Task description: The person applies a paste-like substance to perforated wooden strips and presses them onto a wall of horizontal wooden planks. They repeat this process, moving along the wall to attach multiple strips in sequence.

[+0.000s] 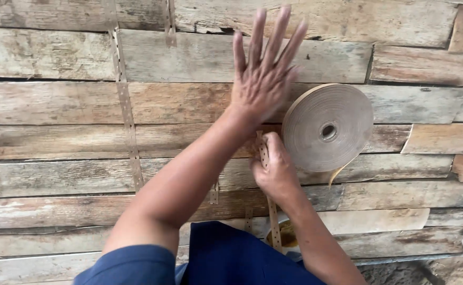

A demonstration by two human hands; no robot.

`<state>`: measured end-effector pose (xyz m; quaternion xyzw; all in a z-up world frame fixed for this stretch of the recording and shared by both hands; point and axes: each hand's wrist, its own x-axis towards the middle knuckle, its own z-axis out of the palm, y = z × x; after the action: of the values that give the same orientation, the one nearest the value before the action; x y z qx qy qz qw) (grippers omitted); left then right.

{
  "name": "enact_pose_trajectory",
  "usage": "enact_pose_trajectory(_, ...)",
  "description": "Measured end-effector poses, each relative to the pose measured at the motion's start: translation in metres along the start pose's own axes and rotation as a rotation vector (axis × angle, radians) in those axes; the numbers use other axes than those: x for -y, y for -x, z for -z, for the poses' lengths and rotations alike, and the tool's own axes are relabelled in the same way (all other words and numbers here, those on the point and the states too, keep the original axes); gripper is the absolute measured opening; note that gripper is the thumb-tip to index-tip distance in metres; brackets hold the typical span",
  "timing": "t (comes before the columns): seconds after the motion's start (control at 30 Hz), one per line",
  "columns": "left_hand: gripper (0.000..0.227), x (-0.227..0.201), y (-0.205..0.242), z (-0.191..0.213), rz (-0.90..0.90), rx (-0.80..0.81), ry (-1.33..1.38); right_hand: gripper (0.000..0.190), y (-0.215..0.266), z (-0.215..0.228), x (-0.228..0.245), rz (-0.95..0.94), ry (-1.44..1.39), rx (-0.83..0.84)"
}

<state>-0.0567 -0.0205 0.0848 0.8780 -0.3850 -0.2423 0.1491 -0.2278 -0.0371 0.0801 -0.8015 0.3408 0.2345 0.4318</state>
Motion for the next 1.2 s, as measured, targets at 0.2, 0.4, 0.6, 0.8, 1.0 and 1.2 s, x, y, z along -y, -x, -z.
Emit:
enact_pose_trajectory(0.2,0.057,0.001,-0.004,-0.026,0.062,-0.097,-0.031,0.038,0.006,0.016,-0.005,-0.023,-0.249,0.072)
enact_pose_trajectory(0.4,0.061,-0.004,0.018,-0.046,0.047,0.068,-0.046,0.026,0.004,0.017,-0.03,0.068,-0.758,0.097)
enact_pose_trajectory(0.6,0.053,-0.007,0.052,-0.097,-0.115,-0.54,0.291,0.021,0.046,0.042,-0.025,0.297,-0.83,-0.107)
enact_pose_trajectory(0.8,0.049,-0.077,0.169,-0.06,0.027,0.079,1.729,0.032,0.112,0.084,-0.028,0.638,-0.354,-0.399)
enact_pose_trajectory(1.0,0.023,-0.127,0.248,-0.093,-0.098,0.56,1.905,0.034,0.171,0.102,-0.043,0.712,-0.316,-0.525)
enact_pose_trajectory(1.2,0.025,-0.111,0.318,-0.167,0.131,0.585,1.718,0.027,0.138,0.102,-0.169,0.726,0.095,-0.819)
